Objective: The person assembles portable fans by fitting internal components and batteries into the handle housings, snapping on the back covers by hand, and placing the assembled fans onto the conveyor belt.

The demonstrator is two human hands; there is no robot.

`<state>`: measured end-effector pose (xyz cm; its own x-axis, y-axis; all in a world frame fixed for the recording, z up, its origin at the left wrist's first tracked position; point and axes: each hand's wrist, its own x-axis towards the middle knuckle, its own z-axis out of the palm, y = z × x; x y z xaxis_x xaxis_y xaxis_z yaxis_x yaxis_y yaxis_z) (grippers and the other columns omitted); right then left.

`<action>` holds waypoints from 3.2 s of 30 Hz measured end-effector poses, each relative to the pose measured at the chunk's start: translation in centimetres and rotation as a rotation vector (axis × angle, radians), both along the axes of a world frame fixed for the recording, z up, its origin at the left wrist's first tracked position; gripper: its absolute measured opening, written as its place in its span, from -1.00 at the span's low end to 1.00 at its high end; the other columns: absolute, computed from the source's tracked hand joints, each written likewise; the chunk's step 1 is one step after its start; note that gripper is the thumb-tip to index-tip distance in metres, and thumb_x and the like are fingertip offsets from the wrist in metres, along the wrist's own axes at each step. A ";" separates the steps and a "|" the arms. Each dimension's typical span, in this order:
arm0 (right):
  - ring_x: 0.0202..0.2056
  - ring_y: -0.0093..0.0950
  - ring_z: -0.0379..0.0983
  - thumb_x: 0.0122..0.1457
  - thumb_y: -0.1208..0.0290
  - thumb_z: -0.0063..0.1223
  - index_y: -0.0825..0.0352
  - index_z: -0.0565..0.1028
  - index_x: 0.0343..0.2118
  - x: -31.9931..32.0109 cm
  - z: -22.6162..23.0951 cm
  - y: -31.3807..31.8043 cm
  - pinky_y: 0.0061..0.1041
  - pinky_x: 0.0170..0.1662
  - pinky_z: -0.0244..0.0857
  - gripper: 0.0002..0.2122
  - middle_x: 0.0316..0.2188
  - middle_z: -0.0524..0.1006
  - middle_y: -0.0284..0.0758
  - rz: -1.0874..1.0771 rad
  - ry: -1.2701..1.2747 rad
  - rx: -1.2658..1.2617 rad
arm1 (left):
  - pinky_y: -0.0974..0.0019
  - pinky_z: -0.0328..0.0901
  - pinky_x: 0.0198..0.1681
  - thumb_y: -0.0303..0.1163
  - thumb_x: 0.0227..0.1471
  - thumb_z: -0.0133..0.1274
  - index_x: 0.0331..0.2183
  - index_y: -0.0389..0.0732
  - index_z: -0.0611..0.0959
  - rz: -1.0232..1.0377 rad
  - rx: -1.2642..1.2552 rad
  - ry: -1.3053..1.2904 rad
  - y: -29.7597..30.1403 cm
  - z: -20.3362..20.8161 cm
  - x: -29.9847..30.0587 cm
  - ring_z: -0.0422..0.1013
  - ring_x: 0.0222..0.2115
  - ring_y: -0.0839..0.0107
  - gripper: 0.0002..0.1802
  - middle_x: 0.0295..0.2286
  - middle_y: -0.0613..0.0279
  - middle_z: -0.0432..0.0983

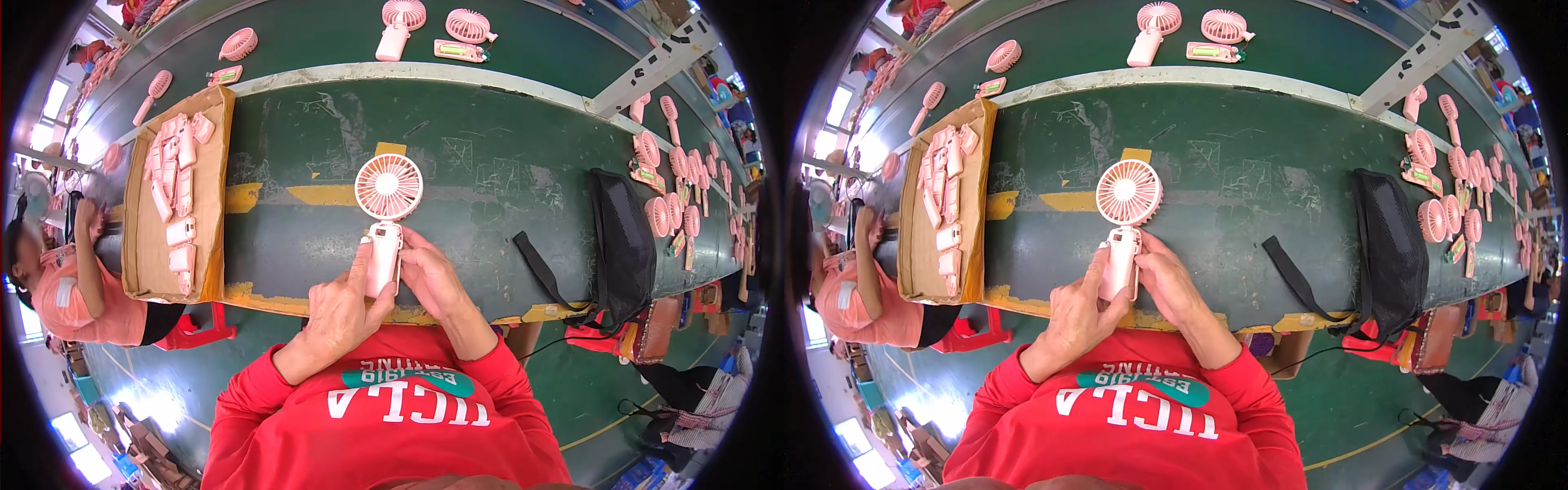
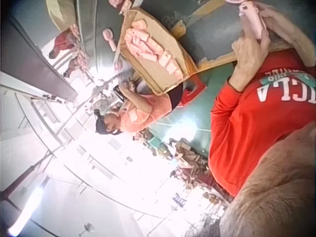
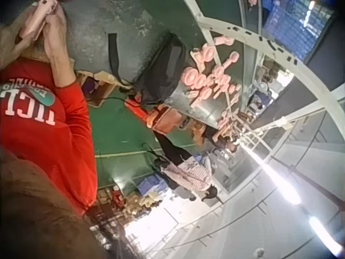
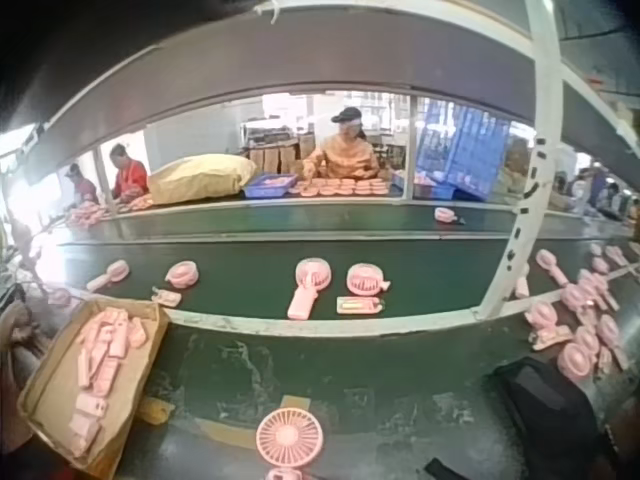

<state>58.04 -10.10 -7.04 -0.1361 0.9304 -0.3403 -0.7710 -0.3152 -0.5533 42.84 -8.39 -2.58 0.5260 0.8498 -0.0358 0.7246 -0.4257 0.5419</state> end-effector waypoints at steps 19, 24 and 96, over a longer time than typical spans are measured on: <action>0.09 -0.48 0.14 0.09 0.54 -0.26 0.42 0.06 0.17 -0.6 0.3 -0.7 -0.48 0.14 0.00 -0.48 0.07 0.23 -0.27 0.061 -0.270 0.130 | 0.18 0.29 -0.69 -0.25 -0.20 0.14 -0.09 -0.56 0.38 -0.084 0.102 0.066 0.0 -0.2 0.0 0.41 -0.77 0.15 -0.31 -0.72 -0.01 0.46; 0.00 -0.52 0.21 0.20 0.45 -0.21 0.43 0.11 0.13 -2.1 0.9 -0.7 -0.55 0.06 0.10 -0.57 -0.01 0.30 -0.28 -0.018 -0.439 0.107 | 0.13 0.29 -0.73 -0.22 -0.13 0.08 0.00 -0.60 0.24 -0.126 0.116 0.065 -0.2 -0.8 -0.4 0.41 -0.78 0.12 -0.22 -0.74 -0.05 0.44; -0.53 -0.66 0.43 0.22 0.47 -0.17 0.38 0.41 -0.17 1.3 -1.3 7.4 -0.66 -0.47 0.36 -0.82 -0.44 0.52 -0.36 0.101 -0.997 0.212 | 0.07 0.33 -0.21 -0.57 -0.19 -0.05 -0.41 -0.19 0.54 -0.091 0.671 0.395 38.3 -3.6 3.6 0.31 -0.13 0.17 -0.81 -0.25 0.11 0.38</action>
